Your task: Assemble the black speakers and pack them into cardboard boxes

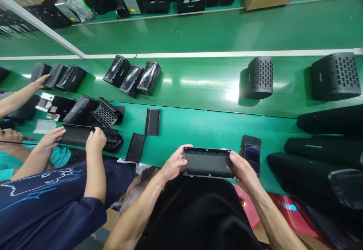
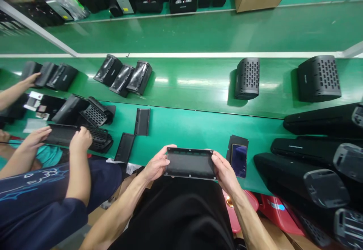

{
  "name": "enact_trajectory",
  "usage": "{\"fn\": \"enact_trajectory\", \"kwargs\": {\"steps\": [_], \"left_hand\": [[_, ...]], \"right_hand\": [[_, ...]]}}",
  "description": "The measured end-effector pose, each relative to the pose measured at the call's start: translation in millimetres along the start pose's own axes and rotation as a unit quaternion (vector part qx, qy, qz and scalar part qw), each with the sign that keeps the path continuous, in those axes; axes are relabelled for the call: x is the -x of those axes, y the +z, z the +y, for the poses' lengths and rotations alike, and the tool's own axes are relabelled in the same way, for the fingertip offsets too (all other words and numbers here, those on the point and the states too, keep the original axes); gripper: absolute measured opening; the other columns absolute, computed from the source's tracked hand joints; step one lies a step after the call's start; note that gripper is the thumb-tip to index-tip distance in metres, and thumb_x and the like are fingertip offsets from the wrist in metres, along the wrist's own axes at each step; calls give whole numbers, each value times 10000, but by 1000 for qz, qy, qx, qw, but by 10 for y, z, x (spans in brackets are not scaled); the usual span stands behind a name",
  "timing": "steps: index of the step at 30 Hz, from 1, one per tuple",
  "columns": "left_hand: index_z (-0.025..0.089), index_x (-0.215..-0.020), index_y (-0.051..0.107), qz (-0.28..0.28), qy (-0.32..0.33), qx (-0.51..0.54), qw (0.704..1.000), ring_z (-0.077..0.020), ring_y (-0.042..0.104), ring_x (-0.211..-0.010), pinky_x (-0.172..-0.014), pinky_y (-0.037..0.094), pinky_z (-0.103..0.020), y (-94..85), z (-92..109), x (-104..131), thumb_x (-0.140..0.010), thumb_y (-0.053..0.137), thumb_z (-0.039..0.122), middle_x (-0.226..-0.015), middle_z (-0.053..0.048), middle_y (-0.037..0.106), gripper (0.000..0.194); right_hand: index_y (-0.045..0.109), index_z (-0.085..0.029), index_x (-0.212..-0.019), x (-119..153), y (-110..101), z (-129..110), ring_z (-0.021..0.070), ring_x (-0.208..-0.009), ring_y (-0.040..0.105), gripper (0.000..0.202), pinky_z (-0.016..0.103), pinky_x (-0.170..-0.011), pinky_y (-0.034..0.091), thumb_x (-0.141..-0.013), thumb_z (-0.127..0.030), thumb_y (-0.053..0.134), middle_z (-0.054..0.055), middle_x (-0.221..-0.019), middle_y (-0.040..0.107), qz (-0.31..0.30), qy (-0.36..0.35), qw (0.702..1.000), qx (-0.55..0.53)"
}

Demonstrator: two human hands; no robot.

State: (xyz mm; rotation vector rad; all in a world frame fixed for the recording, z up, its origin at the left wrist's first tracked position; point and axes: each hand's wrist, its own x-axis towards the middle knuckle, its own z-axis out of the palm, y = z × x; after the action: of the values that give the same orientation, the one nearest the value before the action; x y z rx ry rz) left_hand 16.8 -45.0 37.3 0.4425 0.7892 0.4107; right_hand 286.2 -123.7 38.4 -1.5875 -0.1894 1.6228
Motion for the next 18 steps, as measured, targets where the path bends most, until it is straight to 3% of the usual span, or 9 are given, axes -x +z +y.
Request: {"fn": "enact_trajectory", "kwargs": {"steps": [3, 6, 8, 11, 13, 16, 18], "left_hand": [[261, -1456, 467, -12, 10, 12, 1000, -195, 714, -670, -570, 613, -311, -50, -34, 7, -813, 734, 229, -993, -54, 722, 697], [252, -1417, 523, -32, 18, 56, 998, -219, 731, -702, -603, 609, -339, -140, -60, -25, -895, 703, 442, -1024, -73, 726, 584], [191, -1309, 623, -33, -6, 99, 995, -227, 736, -758, -664, 596, -340, -193, -56, -78, -949, 577, 631, -1031, -103, 731, 571], [108, -1151, 721, -30, -76, 149, 986, -231, 732, -811, -744, 564, -353, -212, 19, -145, -1023, 323, 707, -986, -133, 749, 730], [108, -1160, 740, -76, -128, 153, 977, -294, 748, -832, -731, 556, -443, -185, 115, -120, -1033, 215, 707, -1015, -160, 760, 807], [107, -1088, 785, -141, -165, 114, 970, -407, 759, -832, -644, 530, -538, -160, 280, 51, -983, 267, 726, -1001, -210, 762, 814], [48, -983, 800, -94, -118, 50, 987, -418, 760, -776, -570, 509, -504, -220, 379, 211, -996, 218, 637, -826, -181, 722, 828]], "right_hand": [[768, -297, -1010, -22, 23, -31, 341, -907, 782, 478, 429, -741, 642, -747, -695, 802, 60, -942, 830, -14, -17, 1000, 19], [782, -283, -986, -67, 31, -96, 344, -791, 777, 509, 444, -672, 641, -727, -722, 795, 67, -843, 817, -6, -31, 998, 53], [785, -267, -967, -130, 48, -168, 319, -714, 758, 531, 418, -618, 625, -729, -742, 786, 63, -807, 806, -20, -38, 995, 95], [782, -236, -927, -297, 153, -331, 263, -658, 712, 542, 356, -583, 578, -762, -753, 765, 47, -771, 779, -91, -42, 980, 170], [772, -223, -904, -461, 305, -471, 234, -664, 688, 510, 333, -613, 559, -804, -723, 755, 31, -765, 758, -163, -36, 965, 203], [771, -209, -958, -811, 699, -711, 231, -731, 706, 510, 342, -680, 575, -817, -699, 765, 48, -838, 766, -288, 29, 934, 209], [769, -192, -1005, -1138, 1114, -869, 254, -754, 722, 571, 375, -665, 602, -767, -710, 801, 101, -902, 774, -295, 61, 931, 208]]}}
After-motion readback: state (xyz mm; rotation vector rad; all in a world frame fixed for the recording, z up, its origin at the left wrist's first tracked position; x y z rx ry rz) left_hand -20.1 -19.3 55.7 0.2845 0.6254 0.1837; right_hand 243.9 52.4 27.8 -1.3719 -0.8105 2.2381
